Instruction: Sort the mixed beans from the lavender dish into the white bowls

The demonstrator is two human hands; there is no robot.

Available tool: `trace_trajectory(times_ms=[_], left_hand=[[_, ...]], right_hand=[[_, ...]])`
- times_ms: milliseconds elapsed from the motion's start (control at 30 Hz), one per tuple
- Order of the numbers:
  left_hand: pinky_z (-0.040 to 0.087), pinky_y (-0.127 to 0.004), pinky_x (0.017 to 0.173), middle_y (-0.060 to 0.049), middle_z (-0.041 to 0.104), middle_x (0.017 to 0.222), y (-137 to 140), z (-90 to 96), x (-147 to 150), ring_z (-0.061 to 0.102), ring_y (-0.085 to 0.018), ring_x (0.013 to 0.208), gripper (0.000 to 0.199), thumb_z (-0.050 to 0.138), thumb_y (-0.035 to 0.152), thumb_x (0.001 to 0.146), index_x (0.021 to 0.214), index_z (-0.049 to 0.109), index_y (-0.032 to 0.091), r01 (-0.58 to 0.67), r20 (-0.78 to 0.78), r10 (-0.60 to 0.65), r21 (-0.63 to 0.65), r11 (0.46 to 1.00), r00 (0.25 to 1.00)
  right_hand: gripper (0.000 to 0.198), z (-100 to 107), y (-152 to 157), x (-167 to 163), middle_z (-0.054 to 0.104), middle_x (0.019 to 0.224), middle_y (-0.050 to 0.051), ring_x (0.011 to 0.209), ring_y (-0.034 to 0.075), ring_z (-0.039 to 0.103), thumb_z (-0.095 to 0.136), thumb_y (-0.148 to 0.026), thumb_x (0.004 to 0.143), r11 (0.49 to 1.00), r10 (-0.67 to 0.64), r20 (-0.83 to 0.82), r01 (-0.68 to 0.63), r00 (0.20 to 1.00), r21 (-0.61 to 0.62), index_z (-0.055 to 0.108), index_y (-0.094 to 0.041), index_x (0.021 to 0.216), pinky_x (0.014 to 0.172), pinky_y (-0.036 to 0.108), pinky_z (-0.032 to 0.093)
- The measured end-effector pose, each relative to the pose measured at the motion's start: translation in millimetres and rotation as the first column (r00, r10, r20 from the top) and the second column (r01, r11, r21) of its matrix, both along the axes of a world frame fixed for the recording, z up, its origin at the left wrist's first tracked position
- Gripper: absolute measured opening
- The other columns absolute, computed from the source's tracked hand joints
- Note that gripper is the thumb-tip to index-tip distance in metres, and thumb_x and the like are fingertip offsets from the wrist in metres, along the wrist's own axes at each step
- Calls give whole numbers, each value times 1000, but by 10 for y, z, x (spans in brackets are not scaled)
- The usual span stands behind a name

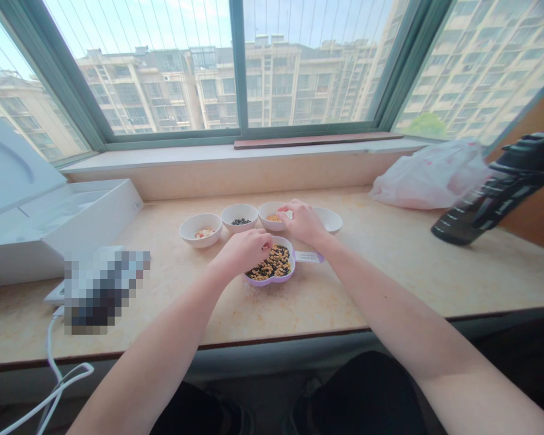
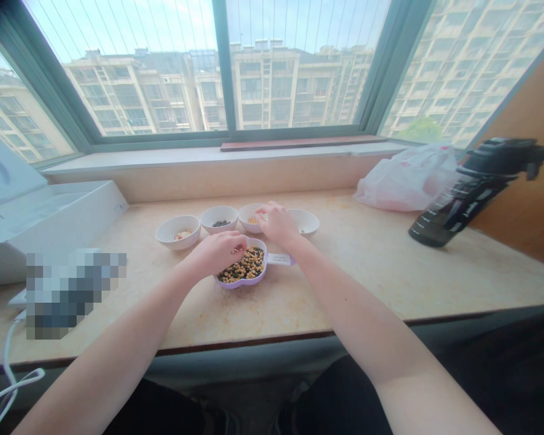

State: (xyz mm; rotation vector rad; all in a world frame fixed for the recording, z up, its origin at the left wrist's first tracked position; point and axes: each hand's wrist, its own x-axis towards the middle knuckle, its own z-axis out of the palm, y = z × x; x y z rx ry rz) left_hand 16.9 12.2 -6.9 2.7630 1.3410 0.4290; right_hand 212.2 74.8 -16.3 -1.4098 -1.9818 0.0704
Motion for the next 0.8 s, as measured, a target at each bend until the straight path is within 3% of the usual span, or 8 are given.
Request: trace_trajectory(times_ms=[267, 433, 533, 700, 800], left_hand=[[50, -29, 79, -2, 70, 92, 12, 53, -87, 65, -16, 83, 12, 50, 23, 96, 91, 61, 21, 15, 340, 4, -54, 998, 940], [48, -26, 73, -1, 69, 88, 71, 62, -92, 62, -14, 78, 12, 42, 26, 101, 101, 53, 21, -24, 612, 74, -90, 996, 787], [47, -25, 67, -1, 67, 84, 110, 51, -103, 60, -13, 72, 13, 39, 27, 101, 100, 51, 21, -11, 678, 105, -141, 990, 727], [48, -28, 72, -1, 69, 84, 72, 51, -144, 63, -16, 77, 12, 50, 25, 96, 91, 60, 20, -39, 433, 62, -62, 997, 899], [49, -29, 73, -2, 71, 86, 46, 49, -160, 64, -16, 77, 15, 52, 23, 93, 88, 66, 21, -21, 304, 31, -35, 999, 952]], right_hand=[[19, -3, -8, -6, 73, 105, 9, 88, 21, 67, 62, -27, 93, 1000, 16, -17, -16, 1000, 20, 76, -17, 100, 88, 36, 49], [18, 23, -38, -10, 73, 106, 9, 92, 22, 68, 63, -28, 93, 999, 28, -42, -26, 999, 35, 76, -18, 98, 89, 36, 49], [17, 36, -54, -12, 73, 105, 9, 91, 22, 68, 63, -28, 92, 999, 31, -45, -29, 999, 31, 76, -18, 97, 88, 36, 50], [17, 24, -54, -14, 74, 103, 8, 87, 21, 68, 63, -29, 92, 999, 32, -60, -30, 998, 40, 76, -18, 96, 86, 35, 50], [17, 17, -51, -18, 74, 103, 8, 86, 20, 67, 63, -29, 92, 999, 31, -60, -29, 998, 40, 76, -18, 96, 86, 35, 50]])
